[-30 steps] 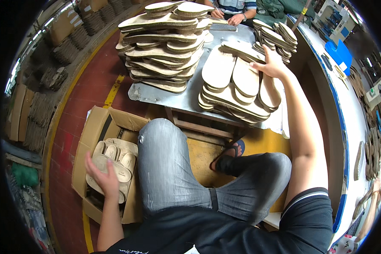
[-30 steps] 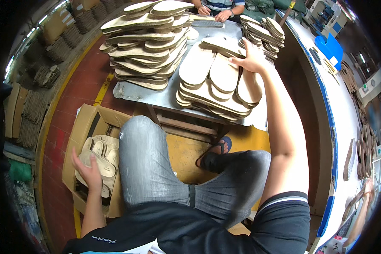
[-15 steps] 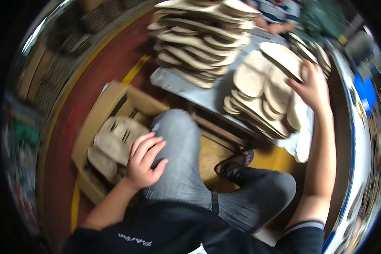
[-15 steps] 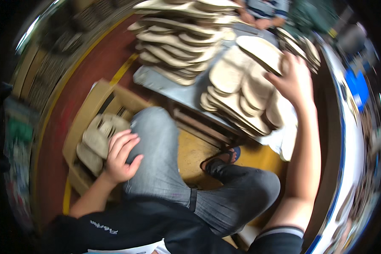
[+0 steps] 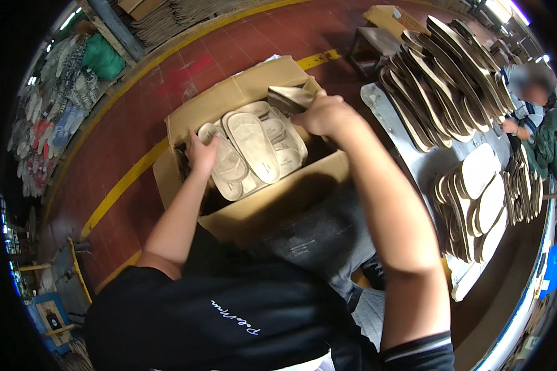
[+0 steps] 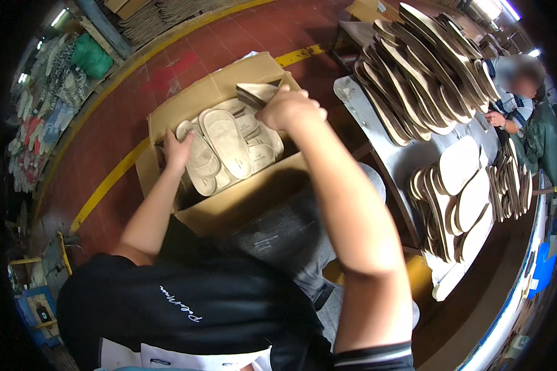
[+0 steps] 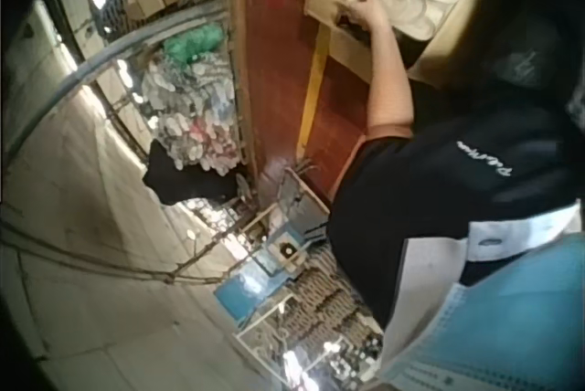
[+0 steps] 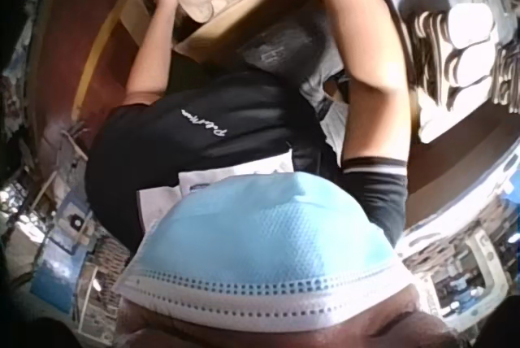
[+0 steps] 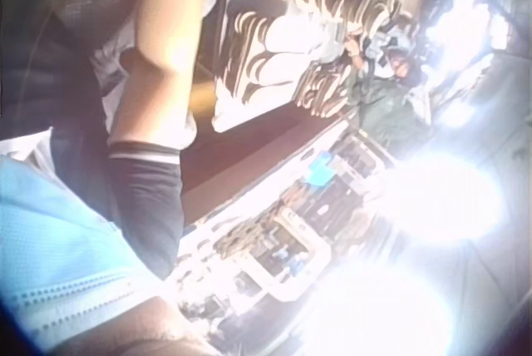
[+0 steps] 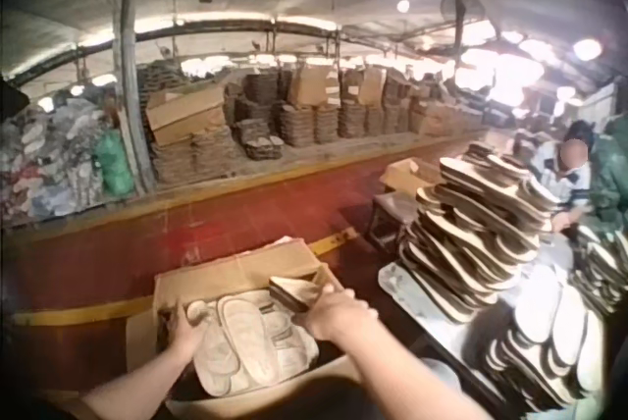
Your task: The person sits on the floor and repeatedly picks up pairs of shoe insoles from a cardboard box, inspects them by turning them over, and places them onto a growing stack on a nearby table. The process continues with multiple insoles handled one at a time.
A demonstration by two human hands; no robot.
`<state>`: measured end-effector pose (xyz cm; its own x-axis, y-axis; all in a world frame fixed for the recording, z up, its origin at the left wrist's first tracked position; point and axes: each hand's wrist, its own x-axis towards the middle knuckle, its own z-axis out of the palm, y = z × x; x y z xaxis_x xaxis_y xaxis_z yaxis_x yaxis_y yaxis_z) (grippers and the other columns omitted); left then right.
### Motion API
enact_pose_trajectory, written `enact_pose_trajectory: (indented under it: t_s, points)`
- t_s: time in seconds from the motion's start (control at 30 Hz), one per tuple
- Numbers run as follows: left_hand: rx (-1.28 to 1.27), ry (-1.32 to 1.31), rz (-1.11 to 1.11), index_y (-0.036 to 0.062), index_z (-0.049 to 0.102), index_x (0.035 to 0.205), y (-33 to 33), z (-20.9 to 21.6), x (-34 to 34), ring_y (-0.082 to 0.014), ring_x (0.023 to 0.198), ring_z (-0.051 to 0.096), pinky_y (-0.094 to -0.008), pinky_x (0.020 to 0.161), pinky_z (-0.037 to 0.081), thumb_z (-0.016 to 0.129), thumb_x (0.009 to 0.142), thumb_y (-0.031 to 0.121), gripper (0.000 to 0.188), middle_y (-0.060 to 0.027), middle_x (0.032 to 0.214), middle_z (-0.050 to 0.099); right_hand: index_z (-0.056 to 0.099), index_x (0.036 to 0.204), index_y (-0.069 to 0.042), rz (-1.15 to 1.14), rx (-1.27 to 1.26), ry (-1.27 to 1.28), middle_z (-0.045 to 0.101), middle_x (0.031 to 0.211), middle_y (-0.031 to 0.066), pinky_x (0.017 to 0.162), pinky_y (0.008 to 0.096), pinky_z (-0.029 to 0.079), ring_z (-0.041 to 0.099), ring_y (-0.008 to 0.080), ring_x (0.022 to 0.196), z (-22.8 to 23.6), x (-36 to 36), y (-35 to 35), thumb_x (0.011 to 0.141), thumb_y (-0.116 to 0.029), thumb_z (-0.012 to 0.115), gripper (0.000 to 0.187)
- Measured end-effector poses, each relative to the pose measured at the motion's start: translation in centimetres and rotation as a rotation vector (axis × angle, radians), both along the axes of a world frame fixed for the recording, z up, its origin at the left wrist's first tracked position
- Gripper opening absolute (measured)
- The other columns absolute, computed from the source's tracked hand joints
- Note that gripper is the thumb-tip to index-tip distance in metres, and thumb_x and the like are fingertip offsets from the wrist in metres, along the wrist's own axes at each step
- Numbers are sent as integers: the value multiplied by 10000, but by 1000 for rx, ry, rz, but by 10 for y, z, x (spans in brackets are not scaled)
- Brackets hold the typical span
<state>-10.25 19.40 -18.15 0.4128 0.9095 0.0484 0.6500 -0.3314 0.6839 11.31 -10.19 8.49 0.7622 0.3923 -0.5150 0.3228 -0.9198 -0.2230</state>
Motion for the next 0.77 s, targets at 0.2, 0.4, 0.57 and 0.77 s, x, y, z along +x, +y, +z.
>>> enact_pose_trajectory:
  t_s: [0.2,0.4,0.57,0.77]
  points:
    - [102,-111,-233,-2,595,1677,-29,-14,6,-412,1644,523,-490,1395,402,1025,932,214,887,-265,1767,541,295,1900,-179,21,5,97,329,1908,216,1381,638,352,367,449,1746,-179,-13,60,1039,-737,758,1126]
    - [-60,-369,-115,19,485,1767,-3,-44,-32,-374,1514,606,-500,1322,468,994,939,152,981,-225,1638,626,271,1856,-47,-81,570,162,551,1765,330,1334,490,490,595,427,1617,-220,24,44,998,-539,865,1154]
    - [-297,-271,-218,-6,466,1799,29,-10,1,-444,1632,554,-512,1357,449,934,974,622,1137,-320,1734,581,243,1887,-18,-70,559,657,510,1833,260,1382,459,411,510,390,1686,-232,30,24,955,-325,1005,1243]
    - [-133,-8,-249,83,411,1860,20,-2,17,-448,1640,571,-527,1360,455,1003,899,636,1257,-292,1783,572,206,1908,-68,-64,661,621,560,1801,256,1382,523,422,508,384,1693,-256,34,17,870,-416,1085,1404]
